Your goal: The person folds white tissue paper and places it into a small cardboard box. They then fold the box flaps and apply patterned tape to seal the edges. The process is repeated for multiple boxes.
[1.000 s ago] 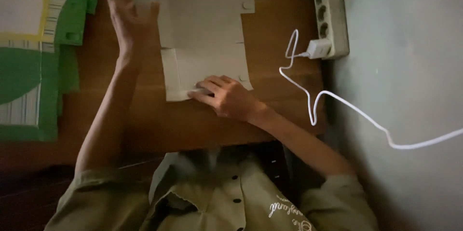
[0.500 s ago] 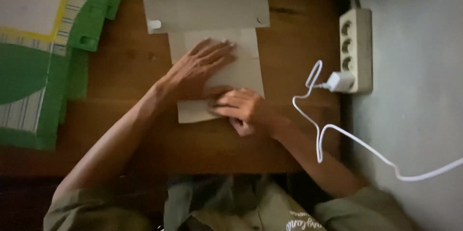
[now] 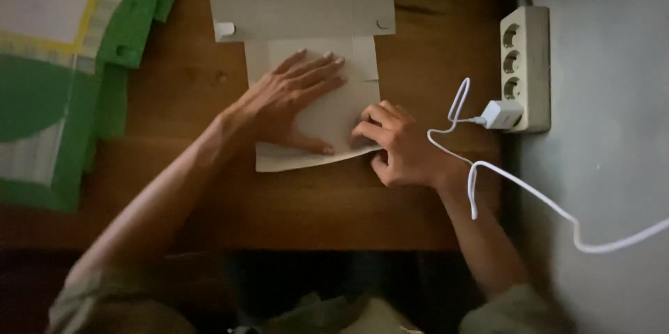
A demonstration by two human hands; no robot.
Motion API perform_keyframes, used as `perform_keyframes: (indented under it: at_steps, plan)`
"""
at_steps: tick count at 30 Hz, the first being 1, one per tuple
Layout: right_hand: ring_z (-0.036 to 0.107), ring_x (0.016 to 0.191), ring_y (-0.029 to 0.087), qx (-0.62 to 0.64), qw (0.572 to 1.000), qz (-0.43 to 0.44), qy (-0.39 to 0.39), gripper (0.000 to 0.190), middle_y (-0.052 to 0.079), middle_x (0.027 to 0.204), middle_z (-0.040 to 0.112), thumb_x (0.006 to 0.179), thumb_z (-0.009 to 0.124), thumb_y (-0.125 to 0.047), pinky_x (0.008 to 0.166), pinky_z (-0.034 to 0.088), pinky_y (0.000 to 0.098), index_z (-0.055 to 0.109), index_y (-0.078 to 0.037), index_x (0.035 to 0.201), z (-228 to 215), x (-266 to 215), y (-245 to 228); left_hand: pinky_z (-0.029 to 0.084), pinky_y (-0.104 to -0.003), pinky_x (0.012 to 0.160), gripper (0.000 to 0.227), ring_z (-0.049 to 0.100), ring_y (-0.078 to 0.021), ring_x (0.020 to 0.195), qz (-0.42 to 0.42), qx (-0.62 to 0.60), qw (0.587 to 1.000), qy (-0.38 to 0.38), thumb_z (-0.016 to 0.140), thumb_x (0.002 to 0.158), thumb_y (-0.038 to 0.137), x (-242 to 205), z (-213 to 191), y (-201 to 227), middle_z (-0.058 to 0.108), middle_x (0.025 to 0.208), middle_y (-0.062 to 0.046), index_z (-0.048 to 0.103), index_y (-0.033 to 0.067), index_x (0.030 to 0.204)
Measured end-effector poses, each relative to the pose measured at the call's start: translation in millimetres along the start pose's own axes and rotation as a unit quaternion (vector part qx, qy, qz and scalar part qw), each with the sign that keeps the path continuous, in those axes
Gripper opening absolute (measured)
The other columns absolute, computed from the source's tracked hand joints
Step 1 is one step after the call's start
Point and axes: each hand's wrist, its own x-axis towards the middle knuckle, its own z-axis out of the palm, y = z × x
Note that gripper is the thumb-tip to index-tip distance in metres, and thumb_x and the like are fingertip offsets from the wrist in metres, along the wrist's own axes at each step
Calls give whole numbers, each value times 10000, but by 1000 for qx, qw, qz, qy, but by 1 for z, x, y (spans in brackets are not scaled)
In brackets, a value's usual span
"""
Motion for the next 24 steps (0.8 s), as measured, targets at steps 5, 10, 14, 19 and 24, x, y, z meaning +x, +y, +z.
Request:
perform_keyframes:
  at_steps: [5, 10, 14, 19, 24]
  plan:
    - [532, 1008, 287, 15, 999, 9, -29, 464, 63, 1059, 511, 569, 636, -65, 882, 464, 406, 633, -145, 1026, -6, -4, -5, 249, -606, 1220, 1226, 449, -387, 1454, 3, 7, 1000, 4, 690, 618, 916, 0, -1, 2, 522, 1533, -202, 534, 58, 1480]
    - [540, 1047, 301, 25, 998, 44, -38, 455, 81, 1092, 520, 569, 660, -26, 857, 508, 431, 660, -129, 1013, -20, -9, -4, 225, -606, 1228, 1253, 441, -399, 1459, -11, 13, 1000, -22, 715, 590, 922, 5, -5, 4, 513, 1534, -226, 538, 49, 1471]
    - [559, 997, 331, 58, 998, 29, -16, 437, 100, 1046, 538, 589, 565, 35, 856, 520, 432, 673, -109, 987, -21, -9, 2, 234, -620, 1220, 1270, 433, -395, 1461, 0, 21, 1000, -21, 704, 579, 929, 4, 0, -2, 508, 1536, -213, 505, 77, 1500]
    - [606, 949, 337, 123, 992, 33, -21, 316, 111, 988, 586, 677, 629, 24, 867, 525, 445, 723, -112, 947, -38, -6, 6, 251, -623, 1216, 1291, 448, -393, 1447, -8, 24, 999, -25, 715, 562, 937, 5, -7, 0, 510, 1533, -203, 503, 72, 1497]
    - [634, 991, 386, 196, 980, 29, -9, 251, 153, 1047, 639, 773, 746, -101, 917, 514, 492, 749, -91, 1024, -53, -4, -2, 254, -635, 1219, 1242, 426, -395, 1461, 0, 20, 1000, -24, 696, 585, 928, 6, -5, 3, 492, 1536, -213, 520, 46, 1442]
